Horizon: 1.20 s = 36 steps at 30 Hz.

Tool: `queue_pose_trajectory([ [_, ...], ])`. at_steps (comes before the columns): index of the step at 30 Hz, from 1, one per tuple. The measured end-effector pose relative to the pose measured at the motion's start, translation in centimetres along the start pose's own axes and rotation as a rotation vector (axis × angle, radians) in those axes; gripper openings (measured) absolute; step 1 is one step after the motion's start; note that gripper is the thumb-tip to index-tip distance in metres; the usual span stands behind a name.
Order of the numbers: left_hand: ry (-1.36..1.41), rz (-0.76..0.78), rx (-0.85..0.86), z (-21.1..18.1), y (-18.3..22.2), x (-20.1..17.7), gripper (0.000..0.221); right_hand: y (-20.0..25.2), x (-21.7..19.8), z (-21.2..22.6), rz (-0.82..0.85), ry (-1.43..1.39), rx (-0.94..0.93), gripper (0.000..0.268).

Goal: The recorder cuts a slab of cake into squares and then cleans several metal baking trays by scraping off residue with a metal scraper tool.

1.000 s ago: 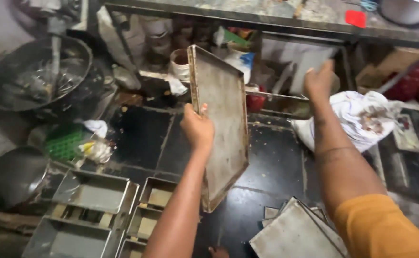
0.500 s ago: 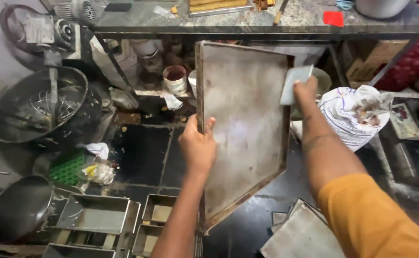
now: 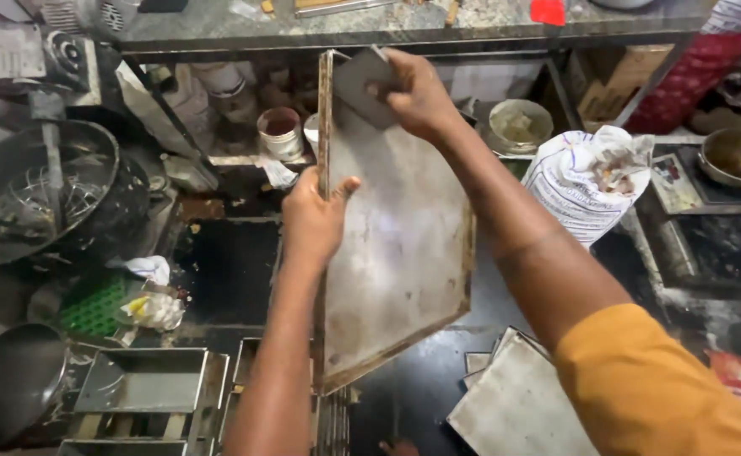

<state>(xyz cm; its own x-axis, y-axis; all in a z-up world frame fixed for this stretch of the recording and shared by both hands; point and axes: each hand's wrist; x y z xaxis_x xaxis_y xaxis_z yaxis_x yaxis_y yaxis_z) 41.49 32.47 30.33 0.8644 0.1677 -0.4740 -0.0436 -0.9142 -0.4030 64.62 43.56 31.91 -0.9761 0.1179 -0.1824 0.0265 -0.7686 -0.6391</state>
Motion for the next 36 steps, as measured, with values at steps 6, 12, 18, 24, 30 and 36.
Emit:
queue_pose_trajectory([
  [6,0.180,-0.060,0.078,2.1,-2.9,0.4,0.040,6.5,3.5,3.2,0.463,0.187,0.189,0.031],
  [12,0.173,-0.119,-0.063,4.6,-2.9,4.1,0.037,12.9,4.1,2.4,0.388,0.052,0.367,0.025],
  [18,-0.017,-0.145,-0.264,4.9,-2.7,5.4,0.028,23.1,5.3,0.7,0.736,0.288,0.322,0.043],
  [24,-0.057,-0.109,-0.158,3.2,-1.2,3.8,0.027,25.2,1.6,-4.4,1.033,-0.093,0.384,0.053],
  [30,-0.054,-0.030,-0.124,-1.9,-0.4,-2.2,0.021,13.7,-12.2,-13.3,0.361,0.399,0.238,0.038],
  [36,0.255,0.063,-0.025,-1.5,-1.7,-5.6,0.022,11.7,-15.5,-9.9,0.034,0.681,0.147,0.033],
])
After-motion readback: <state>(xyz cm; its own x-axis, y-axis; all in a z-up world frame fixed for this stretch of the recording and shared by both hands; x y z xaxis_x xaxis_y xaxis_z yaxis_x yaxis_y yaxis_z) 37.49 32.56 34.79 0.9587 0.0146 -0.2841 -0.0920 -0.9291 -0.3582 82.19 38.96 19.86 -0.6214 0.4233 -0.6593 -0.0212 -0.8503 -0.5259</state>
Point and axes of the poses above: each hand's wrist, its own y-axis away from the middle knuckle, its own x-axis out of the palm, z = x × y, and after that the axes turned 2 degrees about -y, right-handed
